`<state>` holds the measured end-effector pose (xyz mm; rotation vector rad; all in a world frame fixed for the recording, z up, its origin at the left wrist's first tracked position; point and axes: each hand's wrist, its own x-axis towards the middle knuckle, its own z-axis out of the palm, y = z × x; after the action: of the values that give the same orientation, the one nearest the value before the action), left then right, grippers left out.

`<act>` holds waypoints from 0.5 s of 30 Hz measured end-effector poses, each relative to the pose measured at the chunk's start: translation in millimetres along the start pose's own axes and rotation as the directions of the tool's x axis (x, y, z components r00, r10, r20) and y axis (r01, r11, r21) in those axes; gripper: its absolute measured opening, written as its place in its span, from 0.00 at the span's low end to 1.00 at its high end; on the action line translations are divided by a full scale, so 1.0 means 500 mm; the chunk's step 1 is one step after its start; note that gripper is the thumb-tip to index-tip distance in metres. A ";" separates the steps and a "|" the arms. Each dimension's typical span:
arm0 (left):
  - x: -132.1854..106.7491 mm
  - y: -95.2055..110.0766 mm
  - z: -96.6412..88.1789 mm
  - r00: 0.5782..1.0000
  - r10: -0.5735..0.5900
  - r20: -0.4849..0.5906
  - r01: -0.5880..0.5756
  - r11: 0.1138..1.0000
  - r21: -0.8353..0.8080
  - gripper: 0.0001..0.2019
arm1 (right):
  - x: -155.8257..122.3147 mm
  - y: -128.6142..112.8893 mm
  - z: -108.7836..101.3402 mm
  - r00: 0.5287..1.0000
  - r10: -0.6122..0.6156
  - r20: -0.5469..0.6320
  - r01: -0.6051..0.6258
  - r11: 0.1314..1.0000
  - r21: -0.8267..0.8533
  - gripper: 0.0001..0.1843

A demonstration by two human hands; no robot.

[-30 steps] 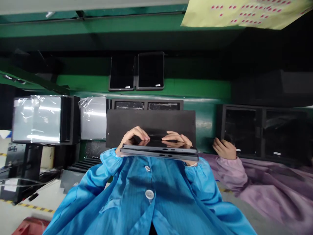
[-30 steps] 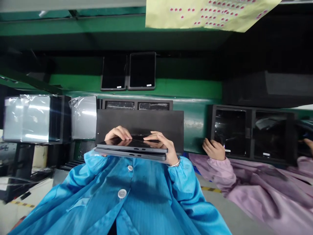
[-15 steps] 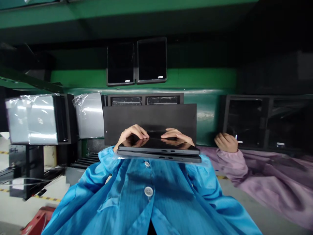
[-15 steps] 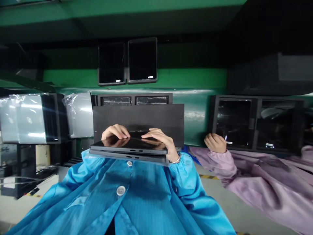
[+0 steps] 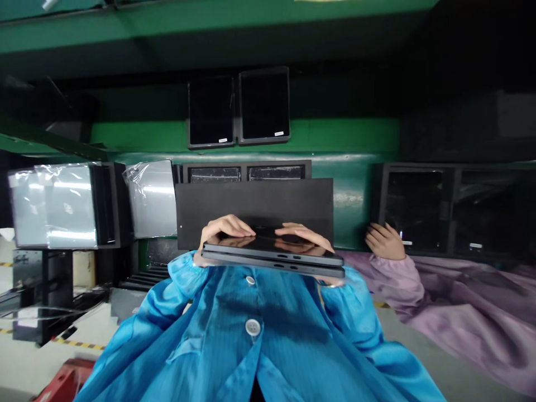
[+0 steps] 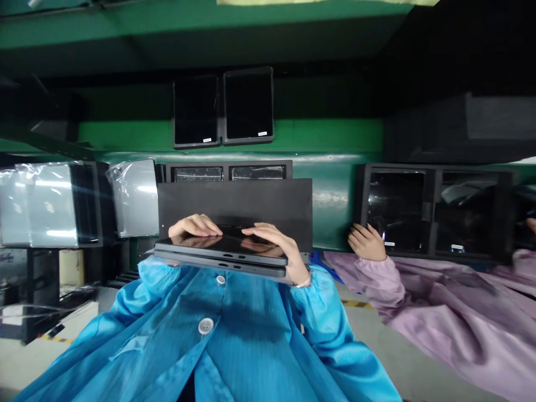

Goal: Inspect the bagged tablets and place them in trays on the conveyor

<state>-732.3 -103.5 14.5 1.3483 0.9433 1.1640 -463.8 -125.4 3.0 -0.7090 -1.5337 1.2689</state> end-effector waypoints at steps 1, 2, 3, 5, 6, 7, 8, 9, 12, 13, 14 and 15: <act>0.010 0.021 -0.001 0.997 0.062 0.038 -0.061 0.998 -0.026 0.21 | 0.003 -0.030 -0.015 1.000 0.020 0.010 -0.019 0.998 -0.053 0.27; 0.021 0.046 -0.002 0.988 0.125 0.089 -0.124 0.992 -0.022 0.18 | 0.007 -0.065 -0.029 1.000 0.021 0.012 -0.019 0.992 -0.122 0.29; 0.034 0.075 -0.001 0.971 0.178 0.158 -0.183 0.983 0.018 0.15 | 0.014 -0.103 -0.042 1.000 -0.005 -0.016 0.001 0.976 -0.218 0.32; 0.060 0.136 0.007 0.913 0.223 0.342 -0.301 0.933 0.196 0.09 | 0.033 -0.177 -0.052 0.991 -0.131 0.005 0.123 0.913 -0.389 0.44; 0.072 0.165 0.015 0.868 0.230 0.440 -0.376 0.883 0.281 0.09 | 0.043 -0.206 -0.049 0.991 -0.122 0.052 0.133 0.882 -0.452 0.47; 0.082 0.189 0.025 0.819 0.231 0.525 -0.455 0.819 0.350 0.09 | 0.052 -0.226 -0.041 0.991 -0.107 0.080 0.133 0.856 -0.500 0.47; 0.090 0.210 0.036 0.779 0.226 0.585 -0.521 0.753 0.402 0.09 | 0.059 -0.238 -0.029 0.994 -0.065 0.091 0.103 0.847 -0.521 0.44; 0.095 0.224 0.048 0.759 0.217 0.614 -0.560 0.698 0.446 0.09 | 0.063 -0.241 -0.015 0.996 -0.038 0.079 0.074 0.849 -0.524 0.39; 0.096 0.244 0.069 0.794 0.197 0.575 -0.548 0.640 0.538 0.07 | 0.058 -0.214 0.019 0.996 -0.087 -0.035 0.061 0.889 -0.454 0.27; 0.091 0.245 0.065 0.823 0.199 0.533 -0.519 0.644 0.562 0.08 | 0.053 -0.201 0.023 0.986 -0.143 -0.086 0.093 0.899 -0.428 0.26; 0.084 0.245 0.054 0.855 0.200 0.478 -0.483 0.640 0.597 0.11 | 0.047 -0.189 0.025 0.970 -0.197 -0.141 0.124 0.905 -0.408 0.25; 0.075 0.243 0.035 0.890 0.198 0.410 -0.437 0.625 0.647 0.16 | 0.042 -0.180 0.025 0.955 -0.220 -0.201 0.129 0.914 -0.386 0.24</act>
<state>-716.2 -85.4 140.7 2.3673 1.0007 0.7936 -469.7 -137.0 95.3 -0.9063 -1.6081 0.7337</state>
